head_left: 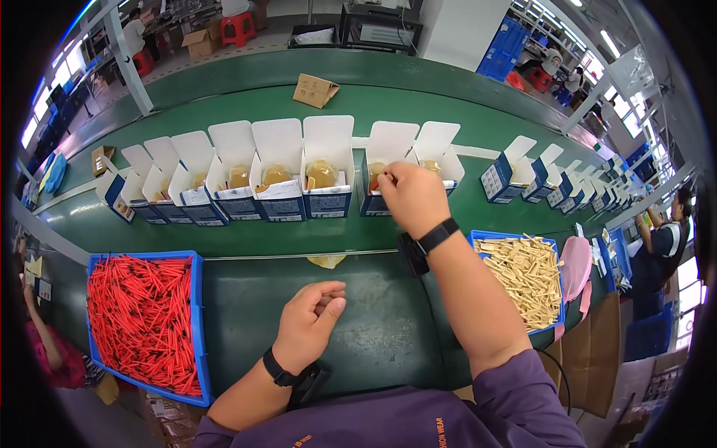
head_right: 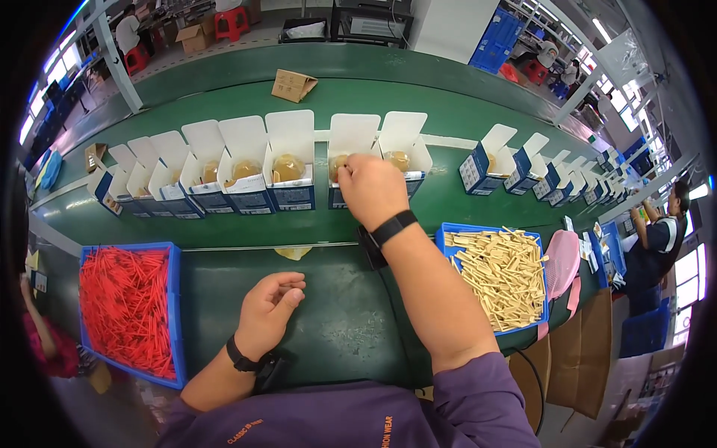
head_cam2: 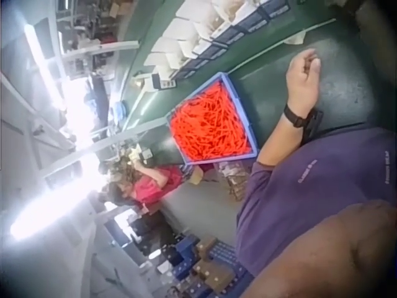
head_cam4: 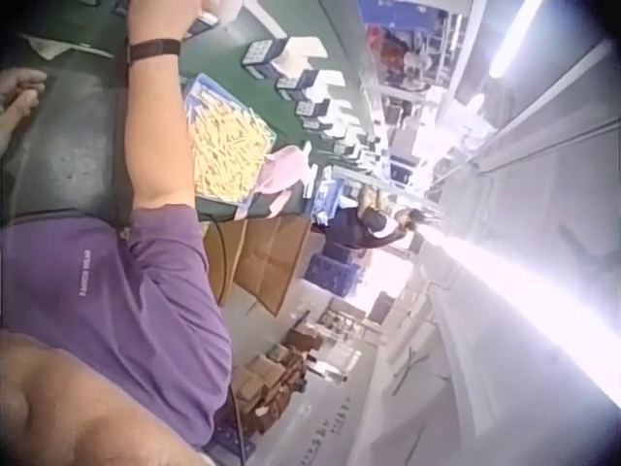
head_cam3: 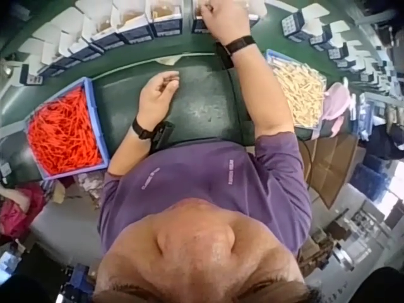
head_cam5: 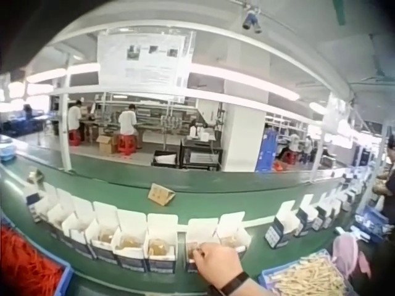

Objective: Picking up small components with wires and placing them into cardboard boxes on an assembly line.

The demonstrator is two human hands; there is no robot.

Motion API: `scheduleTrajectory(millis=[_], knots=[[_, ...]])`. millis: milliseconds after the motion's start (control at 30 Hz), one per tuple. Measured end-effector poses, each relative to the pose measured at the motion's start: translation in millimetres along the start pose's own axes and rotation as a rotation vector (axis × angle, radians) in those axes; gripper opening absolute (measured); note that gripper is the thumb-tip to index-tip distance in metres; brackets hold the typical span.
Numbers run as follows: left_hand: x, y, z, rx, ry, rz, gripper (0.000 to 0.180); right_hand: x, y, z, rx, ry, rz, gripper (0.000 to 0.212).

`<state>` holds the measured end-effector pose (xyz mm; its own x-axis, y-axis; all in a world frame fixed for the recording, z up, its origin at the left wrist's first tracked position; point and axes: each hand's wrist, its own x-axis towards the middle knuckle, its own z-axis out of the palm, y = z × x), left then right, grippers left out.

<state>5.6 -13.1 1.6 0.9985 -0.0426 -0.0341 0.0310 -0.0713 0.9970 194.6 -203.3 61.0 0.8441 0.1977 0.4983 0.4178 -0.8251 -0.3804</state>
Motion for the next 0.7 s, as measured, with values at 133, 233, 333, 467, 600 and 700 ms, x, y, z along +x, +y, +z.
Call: scheduleTrajectory(millis=[133, 233, 333, 467, 600, 700], knots=[[-1.0, 3.7, 4.6, 0.044, 0.021, 0.036, 0.025, -20.9, -5.0, -5.7, 0.065, -0.004, 0.007, 0.018], [-1.4, -1.0, 6.0, 0.005, 0.012, 0.011, 0.023, -31.2, -9.1, -6.9, 0.089, 0.026, 0.014, 0.018], [0.7, 0.5, 9.8, 0.037, 0.014, 0.008, 0.022, -32.8, -12.8, -4.7, 0.047, 0.003, 0.003, 0.018], [-1.7, -4.0, 7.1, 0.048, 0.035, 0.022, 0.022, -12.5, -24.4, 13.1, -0.187, -0.200, -0.009, 0.017], [-15.3, 19.6, -3.2, 0.139, 0.064, 0.091, 0.024, 23.7, -14.2, 43.0, -0.297, -0.454, -0.192, 0.020], [-43.8, 69.0, -34.8, 0.234, 0.033, 0.170, 0.021, 39.6, -20.6, 12.4, -0.254, -0.501, -0.214, 0.024]])
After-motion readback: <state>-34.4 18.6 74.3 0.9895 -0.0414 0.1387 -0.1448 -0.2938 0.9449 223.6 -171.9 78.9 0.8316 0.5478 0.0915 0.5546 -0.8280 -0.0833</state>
